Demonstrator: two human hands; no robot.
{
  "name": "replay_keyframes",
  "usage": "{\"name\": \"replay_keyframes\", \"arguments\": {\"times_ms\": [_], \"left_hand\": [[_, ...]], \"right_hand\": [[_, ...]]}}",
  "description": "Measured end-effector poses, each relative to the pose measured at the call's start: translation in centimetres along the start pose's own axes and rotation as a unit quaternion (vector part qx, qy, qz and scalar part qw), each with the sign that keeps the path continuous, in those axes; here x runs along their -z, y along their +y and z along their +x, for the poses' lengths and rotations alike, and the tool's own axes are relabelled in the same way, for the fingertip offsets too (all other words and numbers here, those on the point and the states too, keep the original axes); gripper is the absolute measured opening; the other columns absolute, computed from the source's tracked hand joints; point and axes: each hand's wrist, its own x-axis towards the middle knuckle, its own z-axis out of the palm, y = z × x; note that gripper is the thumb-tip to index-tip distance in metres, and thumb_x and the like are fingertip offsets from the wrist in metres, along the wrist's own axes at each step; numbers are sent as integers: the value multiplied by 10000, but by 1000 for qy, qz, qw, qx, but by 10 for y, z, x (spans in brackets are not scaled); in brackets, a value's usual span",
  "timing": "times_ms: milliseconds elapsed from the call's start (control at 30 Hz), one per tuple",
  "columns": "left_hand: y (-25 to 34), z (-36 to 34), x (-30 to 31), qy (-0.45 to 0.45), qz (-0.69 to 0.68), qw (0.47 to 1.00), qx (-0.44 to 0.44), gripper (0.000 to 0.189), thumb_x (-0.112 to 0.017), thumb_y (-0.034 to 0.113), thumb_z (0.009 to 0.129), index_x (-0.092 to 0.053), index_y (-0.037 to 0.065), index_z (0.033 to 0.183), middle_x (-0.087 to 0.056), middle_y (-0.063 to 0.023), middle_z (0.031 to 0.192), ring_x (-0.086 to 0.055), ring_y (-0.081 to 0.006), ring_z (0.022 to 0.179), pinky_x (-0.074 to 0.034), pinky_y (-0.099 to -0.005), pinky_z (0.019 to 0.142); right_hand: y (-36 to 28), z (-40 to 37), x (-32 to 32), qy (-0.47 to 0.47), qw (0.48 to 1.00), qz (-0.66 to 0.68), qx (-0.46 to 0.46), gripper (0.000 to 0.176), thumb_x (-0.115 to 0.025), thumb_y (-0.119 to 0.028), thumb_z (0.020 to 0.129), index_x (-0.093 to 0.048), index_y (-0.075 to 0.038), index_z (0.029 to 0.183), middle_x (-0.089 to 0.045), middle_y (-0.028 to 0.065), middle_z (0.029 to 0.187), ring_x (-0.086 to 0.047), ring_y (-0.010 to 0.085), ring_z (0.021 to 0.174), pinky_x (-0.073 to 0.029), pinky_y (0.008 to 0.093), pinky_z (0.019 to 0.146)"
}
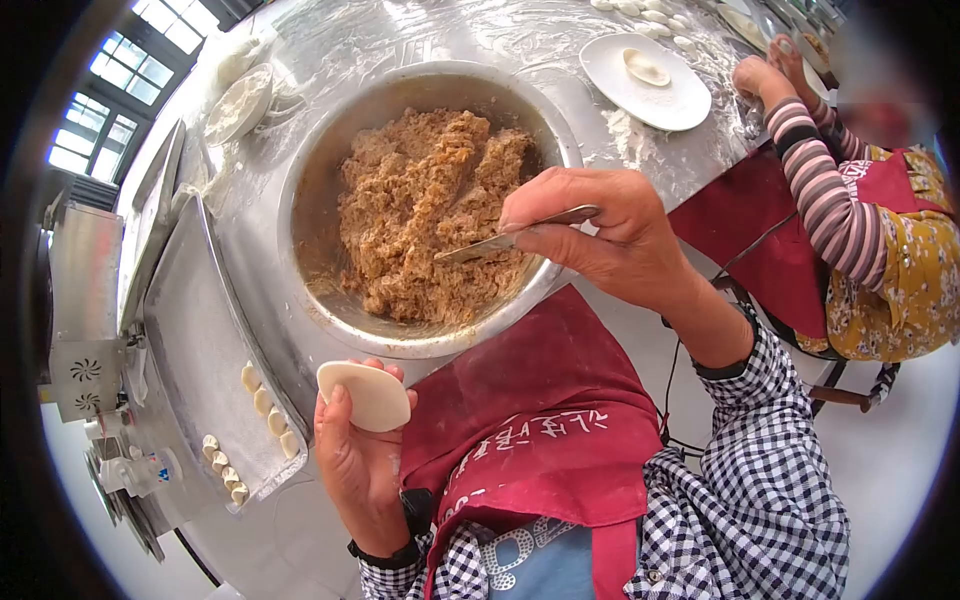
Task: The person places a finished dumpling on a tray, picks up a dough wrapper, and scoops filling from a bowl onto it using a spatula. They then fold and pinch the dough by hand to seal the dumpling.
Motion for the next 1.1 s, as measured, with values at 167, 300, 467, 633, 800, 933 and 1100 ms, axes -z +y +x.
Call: {"name": "replay_keyframes", "arguments": {"times_ms": [167, 300, 467, 633, 800, 933, 1100], "left_hand": [[-3, -3, 7, 22, -8, 1000, 6, 228, -540, 192, 890, -518, 27, 1046, -588, -137, 1041, -576, -302, 994, -517, -453, 795], [-5, -3, 9, 29, -10, 999, 13, 226, -546, 190, 887, -527, 26, 1041, -587, -138, 1046, -570, -300, 1004, -508, -455, 809], [-9, -1, 13, 38, -20, 999, 20, 252, -553, 181, 882, -509, 23, 1074, -575, -139, 1063, -558, -295, 1014, -504, -446, 814], [-8, 0, 14, 46, -11, 999, 20, 293, -554, 174, 880, -482, 14, 1115, -557, -137, 1066, -550, -292, 1020, -501, -429, 823], [-7, -1, 12, 44, -46, 998, 14, 316, -542, 181, 887, -481, -33, 1111, -559, -178, 1075, -555, -314, 1023, -464, -421, 885], [-7, -2, 15, 48, -40, 998, 7, 323, -538, 205, 891, -484, -26, 1110, -556, -172, 1082, -553, -293, 1022, -468, -411, 874], [-5, -3, 15, 70, -20, 997, 4, 342, -525, 235, 898, -483, -24, 1118, -555, -158, 1097, -553, -254, 1013, -474, -392, 855]], "right_hand": [[5, 4, -4, -38, 999, 17, -21, 104, -641, 24, 771, -632, 27, 874, -645, 136, 865, -620, 213, 824, -495, 299, 707], [7, 5, -8, -76, 997, 1, -13, 117, -649, 12, 778, -636, 5, 894, -656, 84, 853, -615, 143, 793, -482, 242, 710], [5, 5, -9, -87, 993, 31, -69, 102, -647, 4, 786, -638, 8, 887, -656, 69, 844, -603, 112, 781, -475, 231, 705], [8, 5, -14, -60, 980, 107, -155, 79, -633, -24, 817, -645, 3, 890, -639, 21, 797, -562, 58, 727, -459, 201, 657], [8, 6, -18, -58, 973, 139, -172, 77, -622, -39, 833, -648, 0, 895, -627, 14, 755, -544, 49, 688, -450, 188, 620], [7, 7, -23, -42, 970, 166, -175, 83, -616, -51, 840, -646, 4, 894, -638, 33, 761, -564, 61, 674, -469, 192, 609], [8, 13, -23, 8, 946, 212, -243, 112, -615, -89, 844, -637, 7, 898, -653, 84, 794, -618, 108, 632, -524, 218, 553]]}}
